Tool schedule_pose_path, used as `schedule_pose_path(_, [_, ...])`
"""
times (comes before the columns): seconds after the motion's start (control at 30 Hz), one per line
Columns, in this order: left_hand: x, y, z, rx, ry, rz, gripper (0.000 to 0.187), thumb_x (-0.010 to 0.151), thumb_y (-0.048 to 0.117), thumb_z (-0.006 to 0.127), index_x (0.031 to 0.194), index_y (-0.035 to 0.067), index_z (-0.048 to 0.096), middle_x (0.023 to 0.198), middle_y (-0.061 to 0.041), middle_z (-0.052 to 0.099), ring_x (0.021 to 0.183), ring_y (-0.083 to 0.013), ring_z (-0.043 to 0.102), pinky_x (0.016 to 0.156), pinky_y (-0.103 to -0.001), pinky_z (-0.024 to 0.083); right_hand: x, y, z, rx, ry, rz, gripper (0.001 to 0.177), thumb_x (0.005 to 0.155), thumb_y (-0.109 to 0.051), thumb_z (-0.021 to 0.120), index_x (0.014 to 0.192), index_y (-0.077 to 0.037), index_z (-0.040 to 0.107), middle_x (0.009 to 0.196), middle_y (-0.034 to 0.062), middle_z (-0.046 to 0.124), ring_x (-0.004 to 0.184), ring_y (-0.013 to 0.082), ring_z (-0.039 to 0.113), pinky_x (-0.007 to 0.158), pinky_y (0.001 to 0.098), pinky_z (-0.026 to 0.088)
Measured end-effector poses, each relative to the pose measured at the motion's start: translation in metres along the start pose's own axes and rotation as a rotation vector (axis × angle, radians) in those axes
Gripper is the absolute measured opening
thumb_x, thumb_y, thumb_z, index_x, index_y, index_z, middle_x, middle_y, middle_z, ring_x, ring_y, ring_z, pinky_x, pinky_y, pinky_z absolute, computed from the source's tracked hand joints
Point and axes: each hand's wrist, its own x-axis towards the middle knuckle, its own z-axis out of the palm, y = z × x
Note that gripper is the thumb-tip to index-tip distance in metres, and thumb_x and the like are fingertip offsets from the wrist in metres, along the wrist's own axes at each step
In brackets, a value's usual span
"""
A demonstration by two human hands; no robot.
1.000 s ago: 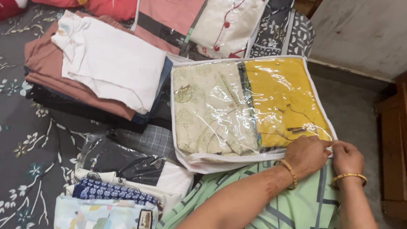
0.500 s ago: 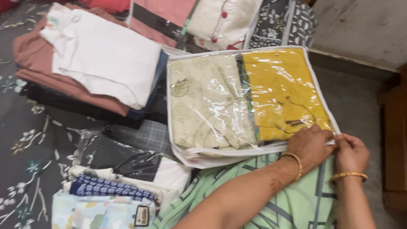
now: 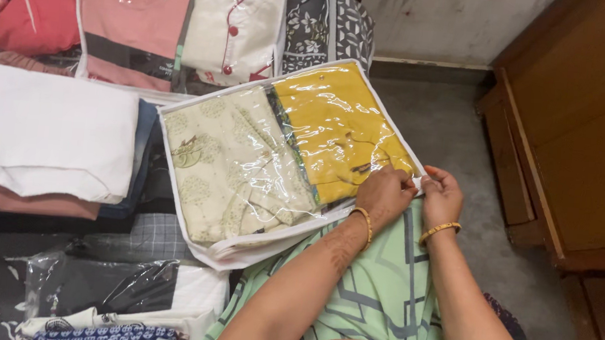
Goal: The person folds various garments and places them into clear vacuum-seal bags on a bed. They then carry the sealed bags to a wardrobe and stack them on a shelf. The person also folds and stacks additional clothes directly on the wardrobe shelf.
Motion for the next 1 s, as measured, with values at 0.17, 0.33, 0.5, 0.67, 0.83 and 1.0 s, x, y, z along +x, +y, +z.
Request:
schedule_pose_path(0.17, [0.000, -0.005, -0.016, 0.021, -0.119, 0.164, 0.014, 0.088, 0.026, 0.069, 0.099, 0.019, 0.075, 0.106, -0.011, 0.067, 0.103, -0.0317, 0.066, 0.086, -0.044, 0.054, -0.007, -0.011, 0.003, -0.045, 0.015, 0.007, 0.019, 0.099, -0.002, 0.062, 0.117, 0.000, 0.066, 0.093, 0.0047, 0.070, 0.080, 0.0088, 0.064, 0.071, 0.0217, 0.050])
schedule_pose_path(0.33, [-0.008, -0.003, -0.022, 0.021, -0.098, 0.141, 0.017, 0.079, 0.032, 0.076, 0.091, 0.020, 0.077, 0.101, -0.012, 0.066, 0.099, -0.0312, 0.066, 0.081, -0.044, 0.054, -0.010, -0.010, 0.005, -0.083, 0.036, -0.003, 0.015, 0.100, -0.004, 0.062, 0.113, 0.000, 0.068, 0.092, 0.0044, 0.069, 0.079, 0.0089, 0.063, 0.070, 0.0225, 0.051])
schedule_pose_path(0.5, [-0.006, -0.012, -0.009, -0.088, 0.014, 0.071, 0.017, 0.080, 0.028, 0.077, 0.091, 0.015, 0.076, 0.091, -0.008, 0.075, 0.082, -0.0273, 0.072, 0.073, -0.041, 0.056, -0.010, -0.011, 0.004, -0.186, 0.013, -0.072, 0.015, 0.099, -0.006, 0.064, 0.112, 0.000, 0.069, 0.098, 0.0058, 0.072, 0.083, 0.0092, 0.066, 0.073, 0.0224, 0.052])
schedule_pose_path(0.67, [0.006, -0.037, 0.003, -0.314, -0.046, -0.075, 0.022, 0.084, 0.034, 0.078, 0.091, 0.014, 0.080, 0.084, -0.005, 0.078, 0.074, -0.0191, 0.076, 0.070, -0.033, 0.058, -0.012, -0.011, 0.002, -0.232, -0.117, -0.058, 0.029, 0.092, -0.005, 0.070, 0.119, 0.000, 0.062, 0.098, 0.0070, 0.072, 0.084, 0.0092, 0.067, 0.071, 0.0227, 0.053])
schedule_pose_path(0.83, [0.012, -0.045, 0.012, -0.293, -0.075, -0.198, 0.023, 0.077, 0.033, 0.080, 0.092, 0.017, 0.083, 0.081, -0.005, 0.079, 0.072, -0.0171, 0.075, 0.070, -0.031, 0.056, -0.009, -0.009, 0.000, -0.167, -0.131, -0.012, 0.023, 0.095, -0.002, 0.066, 0.118, 0.001, 0.065, 0.099, 0.0067, 0.074, 0.084, 0.0091, 0.068, 0.073, 0.0222, 0.053])
schedule_pose_path(1.0, [0.009, -0.044, 0.002, -0.308, -0.066, -0.253, 0.022, 0.071, 0.031, 0.081, 0.089, 0.019, 0.084, 0.081, -0.004, 0.079, 0.073, -0.0174, 0.074, 0.070, -0.030, 0.056, -0.009, -0.007, 0.002, -0.137, -0.074, 0.016, 0.022, 0.094, 0.000, 0.066, 0.117, 0.001, 0.065, 0.097, 0.0066, 0.073, 0.083, 0.0090, 0.068, 0.071, 0.0222, 0.052])
